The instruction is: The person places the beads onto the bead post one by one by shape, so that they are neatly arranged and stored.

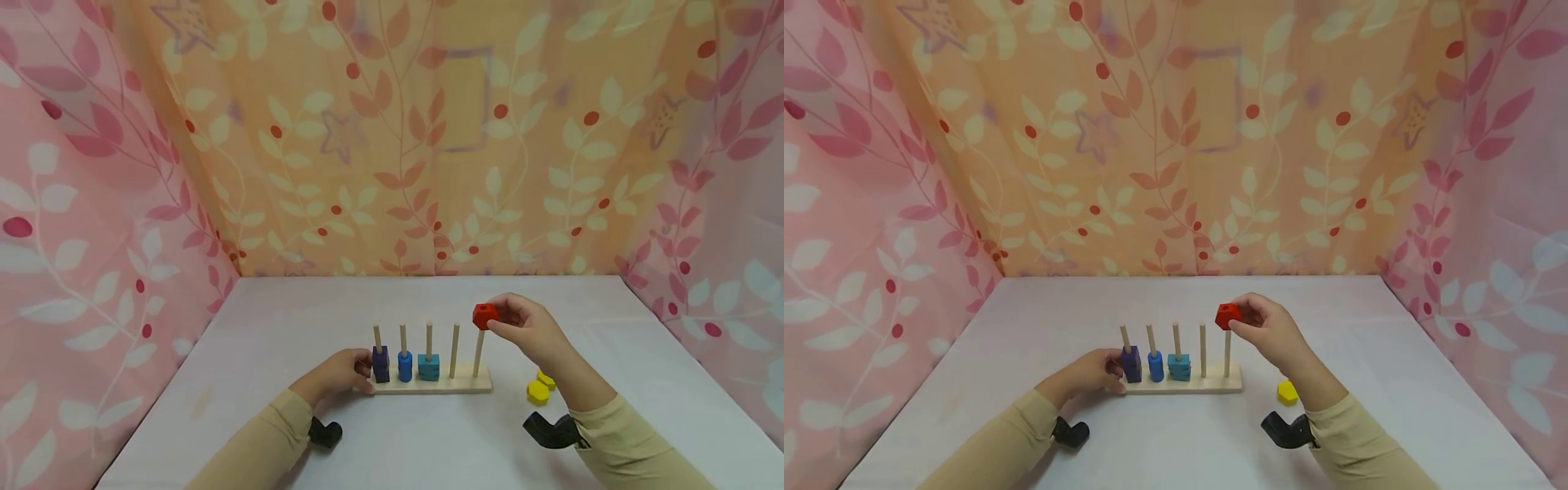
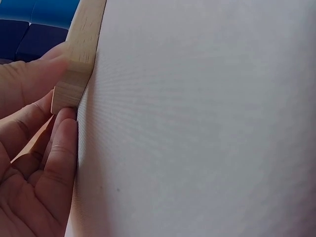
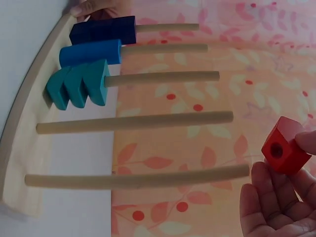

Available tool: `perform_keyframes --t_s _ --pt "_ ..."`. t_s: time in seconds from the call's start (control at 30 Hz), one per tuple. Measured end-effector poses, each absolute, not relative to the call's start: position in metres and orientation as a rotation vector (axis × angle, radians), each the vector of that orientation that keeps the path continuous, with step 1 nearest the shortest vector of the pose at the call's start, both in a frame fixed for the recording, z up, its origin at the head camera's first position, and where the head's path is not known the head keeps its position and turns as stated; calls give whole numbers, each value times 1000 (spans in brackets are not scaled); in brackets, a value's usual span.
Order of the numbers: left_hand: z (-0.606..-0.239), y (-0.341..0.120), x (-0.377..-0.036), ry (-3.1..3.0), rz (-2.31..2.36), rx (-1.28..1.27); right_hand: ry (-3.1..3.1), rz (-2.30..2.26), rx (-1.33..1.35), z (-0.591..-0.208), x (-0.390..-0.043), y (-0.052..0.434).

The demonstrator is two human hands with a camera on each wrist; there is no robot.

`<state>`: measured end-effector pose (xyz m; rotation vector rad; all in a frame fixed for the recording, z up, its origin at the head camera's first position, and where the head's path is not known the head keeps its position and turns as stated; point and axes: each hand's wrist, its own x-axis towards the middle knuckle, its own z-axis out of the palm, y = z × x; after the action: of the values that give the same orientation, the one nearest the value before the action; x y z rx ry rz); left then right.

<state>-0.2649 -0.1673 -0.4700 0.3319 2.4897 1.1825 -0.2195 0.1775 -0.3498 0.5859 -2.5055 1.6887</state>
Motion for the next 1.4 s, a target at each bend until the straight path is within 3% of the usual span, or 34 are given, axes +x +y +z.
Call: perform_keyframes --t_s 0.57,1.4 --pt "-470 -168 -268 2490 1188 355 -2485 1761 650 -357 -241 143" --pt "-463 -166 -264 2483 1209 381 -2607 1757 615 -366 -245 153"
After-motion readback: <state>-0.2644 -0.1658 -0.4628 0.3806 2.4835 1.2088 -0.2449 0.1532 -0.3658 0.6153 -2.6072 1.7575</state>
